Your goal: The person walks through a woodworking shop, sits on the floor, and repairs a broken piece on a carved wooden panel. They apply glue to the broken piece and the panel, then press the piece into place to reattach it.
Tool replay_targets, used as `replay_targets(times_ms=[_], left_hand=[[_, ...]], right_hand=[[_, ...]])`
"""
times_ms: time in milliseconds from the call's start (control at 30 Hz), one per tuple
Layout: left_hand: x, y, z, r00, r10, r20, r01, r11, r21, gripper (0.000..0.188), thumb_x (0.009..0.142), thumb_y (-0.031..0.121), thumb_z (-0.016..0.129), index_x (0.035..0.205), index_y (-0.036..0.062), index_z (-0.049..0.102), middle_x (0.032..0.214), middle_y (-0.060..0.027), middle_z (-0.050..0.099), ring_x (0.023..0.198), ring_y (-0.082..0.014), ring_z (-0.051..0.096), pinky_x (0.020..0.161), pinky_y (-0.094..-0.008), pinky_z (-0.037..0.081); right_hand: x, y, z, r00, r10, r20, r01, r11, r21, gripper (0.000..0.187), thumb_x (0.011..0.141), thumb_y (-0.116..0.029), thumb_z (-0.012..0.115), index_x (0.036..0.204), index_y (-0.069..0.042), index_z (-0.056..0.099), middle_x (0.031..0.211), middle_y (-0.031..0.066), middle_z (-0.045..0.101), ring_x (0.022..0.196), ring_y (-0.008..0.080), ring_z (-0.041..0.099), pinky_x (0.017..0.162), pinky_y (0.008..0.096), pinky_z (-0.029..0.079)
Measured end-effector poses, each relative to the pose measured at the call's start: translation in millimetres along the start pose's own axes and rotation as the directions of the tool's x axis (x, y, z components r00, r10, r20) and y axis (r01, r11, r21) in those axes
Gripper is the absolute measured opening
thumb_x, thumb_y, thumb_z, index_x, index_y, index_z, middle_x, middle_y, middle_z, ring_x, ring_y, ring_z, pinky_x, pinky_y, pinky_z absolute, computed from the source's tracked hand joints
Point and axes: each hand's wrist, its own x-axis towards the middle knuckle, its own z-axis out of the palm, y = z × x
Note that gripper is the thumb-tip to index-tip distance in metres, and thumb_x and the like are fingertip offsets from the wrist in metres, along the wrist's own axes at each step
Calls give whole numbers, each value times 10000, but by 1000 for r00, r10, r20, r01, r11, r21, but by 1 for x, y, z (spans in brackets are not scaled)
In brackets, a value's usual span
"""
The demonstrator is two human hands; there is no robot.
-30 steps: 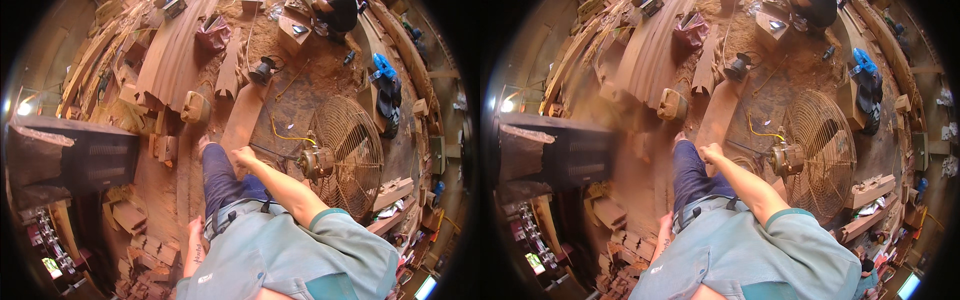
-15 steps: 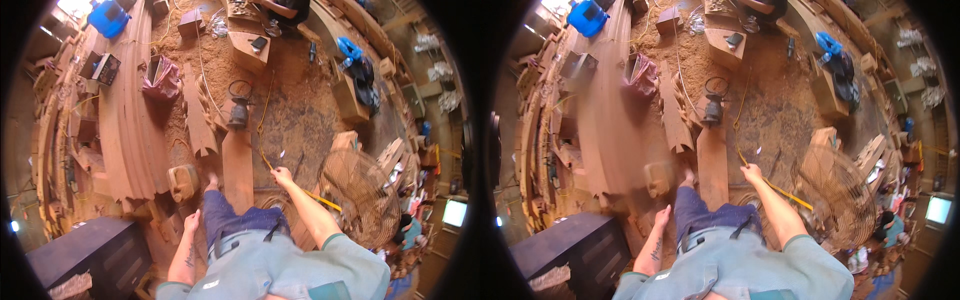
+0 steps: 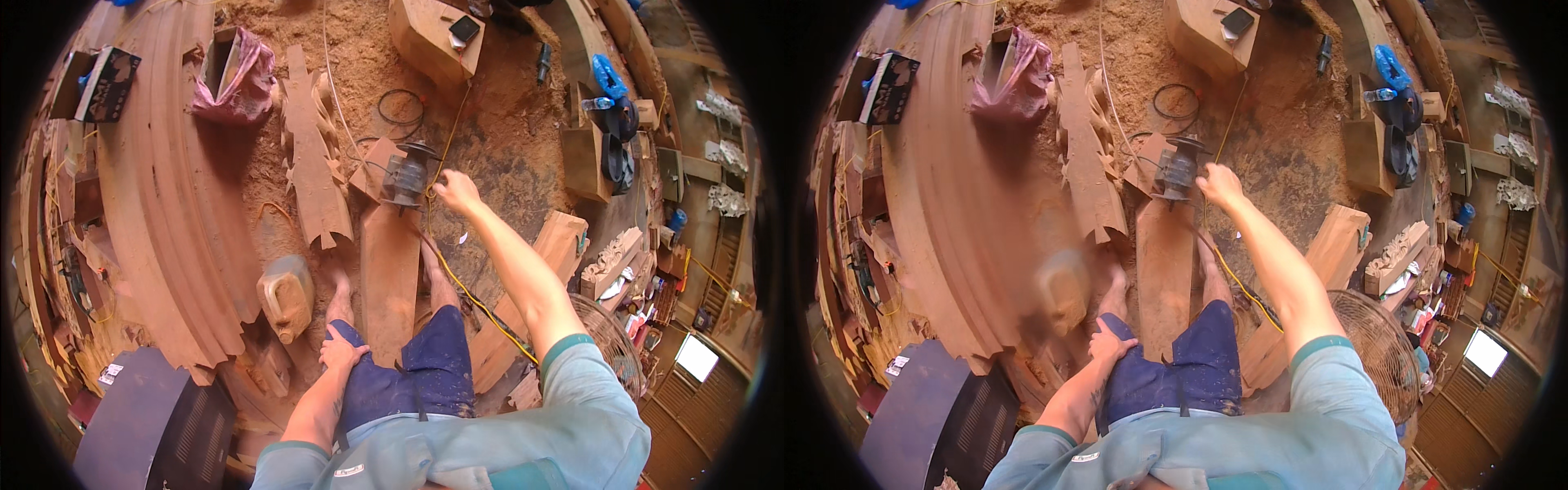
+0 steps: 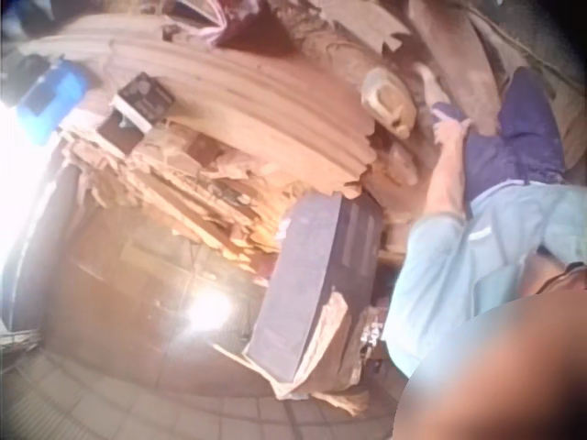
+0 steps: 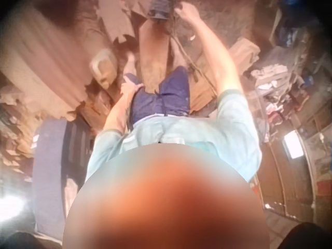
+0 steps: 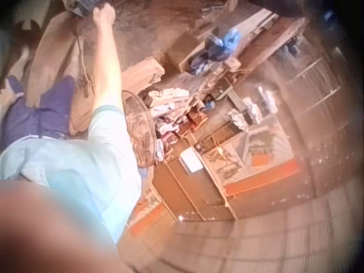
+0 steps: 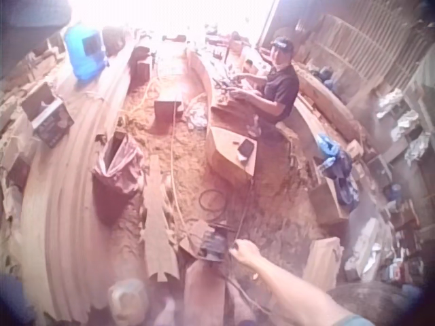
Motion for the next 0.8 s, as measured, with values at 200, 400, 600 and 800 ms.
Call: replay_targets(times_ms=[200, 400, 600, 800], left_hand=[[3, 41, 9, 963, -4, -271, -16, 997, -72, 1228, 647, 540, 823, 1531, 80, 105, 1249, -237, 488, 1127, -392, 531, 931, -527, 435], [3, 71, 38, 962, -64, -265, 91, 992, 91, 1215, 651, 549, 804, 1522, 43, 123, 1217, -252, 481, 1112, -390, 524, 961, -536, 411], [-30, 59, 52, 974, -92, -205, 112, 990, 89, 1205, 647, 495, 813, 1523, 49, 116, 1243, -247, 463, 1143, -396, 508, 954, -512, 434], [-2, 102, 42, 956, -150, -251, 209, 951, 228, 1248, 638, 561, 810, 1528, 62, 91, 1246, -203, 459, 1141, -349, 516, 946, -497, 445]], right_hand=[[122, 19, 39, 970, -209, 125, 233, 946, -227, 409, 839, -237, 634, 1207, -75, 560, 1211, 205, 582, 1086, 399, 602, 914, 479, 505], [176, 21, 71, 935, -208, 286, 297, 901, -315, 337, 852, -134, 570, 1178, -93, 643, 1211, 220, 577, 1020, 394, 642, 861, 468, 538], [149, 25, 86, 846, -250, 471, 410, 870, -274, 262, 856, -152, 540, 1017, -76, 732, 1081, 182, 690, 1021, 316, 671, 857, 444, 546], [165, 67, 49, 877, -297, 377, 367, 921, -129, 170, 749, -118, 623, 856, -42, 730, 984, 188, 705, 931, 350, 688, 774, 427, 562]])
